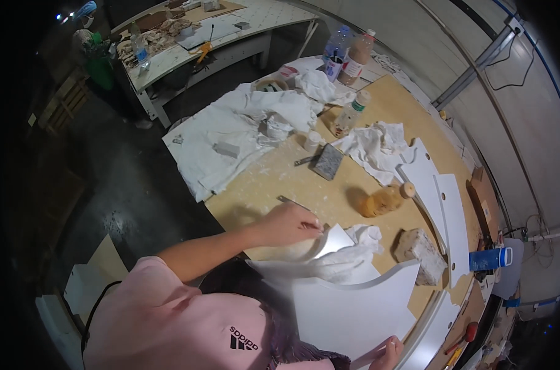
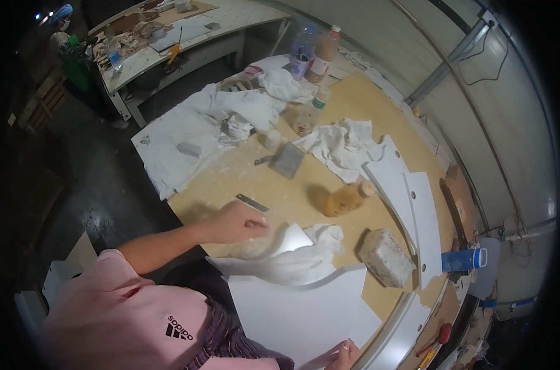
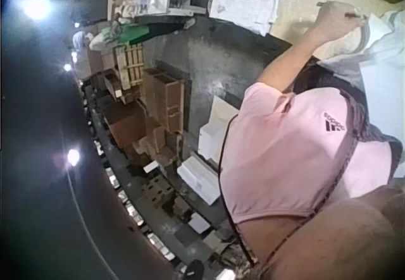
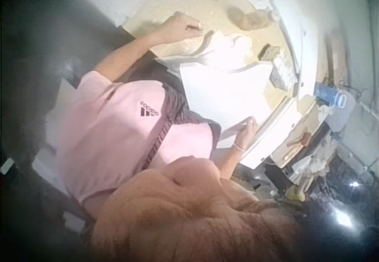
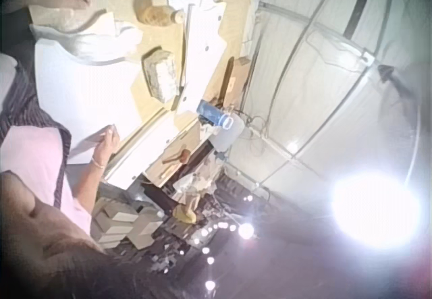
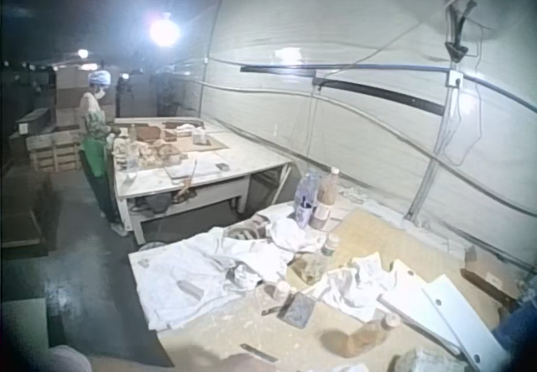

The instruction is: The person applies white putty to the curved edges and holes of white furniture panels, rubs the putty into the gaps by hand and with a small block, and then wipes the panels clean with a cloth.

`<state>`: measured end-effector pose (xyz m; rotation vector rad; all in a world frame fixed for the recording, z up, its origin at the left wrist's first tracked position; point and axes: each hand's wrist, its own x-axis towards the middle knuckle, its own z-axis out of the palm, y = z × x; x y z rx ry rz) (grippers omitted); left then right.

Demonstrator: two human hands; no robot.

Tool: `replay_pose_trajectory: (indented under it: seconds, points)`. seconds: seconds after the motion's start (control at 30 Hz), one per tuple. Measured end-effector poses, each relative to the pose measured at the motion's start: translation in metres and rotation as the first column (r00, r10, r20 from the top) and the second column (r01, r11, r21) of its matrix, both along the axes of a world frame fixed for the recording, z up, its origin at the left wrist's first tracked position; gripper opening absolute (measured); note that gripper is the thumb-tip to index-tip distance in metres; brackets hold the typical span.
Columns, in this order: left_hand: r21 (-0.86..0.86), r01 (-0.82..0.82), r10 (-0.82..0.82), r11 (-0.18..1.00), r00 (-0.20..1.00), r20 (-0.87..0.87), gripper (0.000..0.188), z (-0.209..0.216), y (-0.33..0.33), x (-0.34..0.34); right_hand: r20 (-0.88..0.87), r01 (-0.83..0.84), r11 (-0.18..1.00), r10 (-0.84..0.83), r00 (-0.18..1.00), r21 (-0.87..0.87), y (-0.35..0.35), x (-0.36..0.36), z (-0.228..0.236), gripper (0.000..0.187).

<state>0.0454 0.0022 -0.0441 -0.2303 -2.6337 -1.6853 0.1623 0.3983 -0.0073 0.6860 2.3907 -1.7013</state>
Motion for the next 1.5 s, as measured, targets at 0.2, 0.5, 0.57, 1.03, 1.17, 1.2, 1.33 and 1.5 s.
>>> replay_pose_trajectory:
  seconds: [0.2,0.5,0.57,1.03,1.17,1.2,1.33,1.5]
  points:
    - [0.034,-0.363,0.360,0.931,0.929,0.083,0.016,-0.085,-0.163,-0.028,0.161,0.003,0.997,0.008,0.987,-0.073,-0.053,0.000,-0.027,0.035]
    - [-0.488,-0.525,0.370,0.697,0.847,-0.383,0.017,-0.097,-0.267,-0.029,0.167,0.016,0.959,-0.066,0.984,0.283,-0.121,-0.032,-0.003,0.037]
    - [-0.422,-0.542,0.436,0.726,0.838,-0.326,0.019,-0.103,-0.264,-0.029,0.161,0.031,0.967,-0.073,0.984,0.251,-0.119,-0.036,-0.007,0.038]
    - [-0.517,-0.468,0.360,0.717,0.884,-0.299,0.030,-0.122,-0.256,-0.021,-0.191,-0.011,0.985,0.044,0.981,0.170,-0.099,-0.059,-0.020,0.043]
    - [0.028,-0.226,0.226,0.974,0.948,-0.225,0.034,-0.019,-0.167,-0.028,-0.148,-0.127,0.977,0.152,0.977,0.169,-0.094,-0.066,-0.016,0.043]
    - [0.112,-0.056,0.084,0.992,0.961,-0.263,0.034,0.005,-0.142,-0.026,-0.124,-0.145,0.972,0.169,0.978,0.185,-0.091,-0.067,-0.017,0.042]
    - [0.002,0.403,-0.357,0.915,0.816,-0.455,0.029,0.067,-0.082,-0.006,-0.095,-0.187,0.961,0.210,0.973,0.203,-0.095,-0.070,-0.018,0.041]
    - [-0.062,0.338,-0.312,0.939,0.760,-0.571,0.034,0.063,-0.048,-0.020,-0.144,-0.218,0.946,0.256,0.956,0.238,-0.093,-0.065,-0.029,0.039]
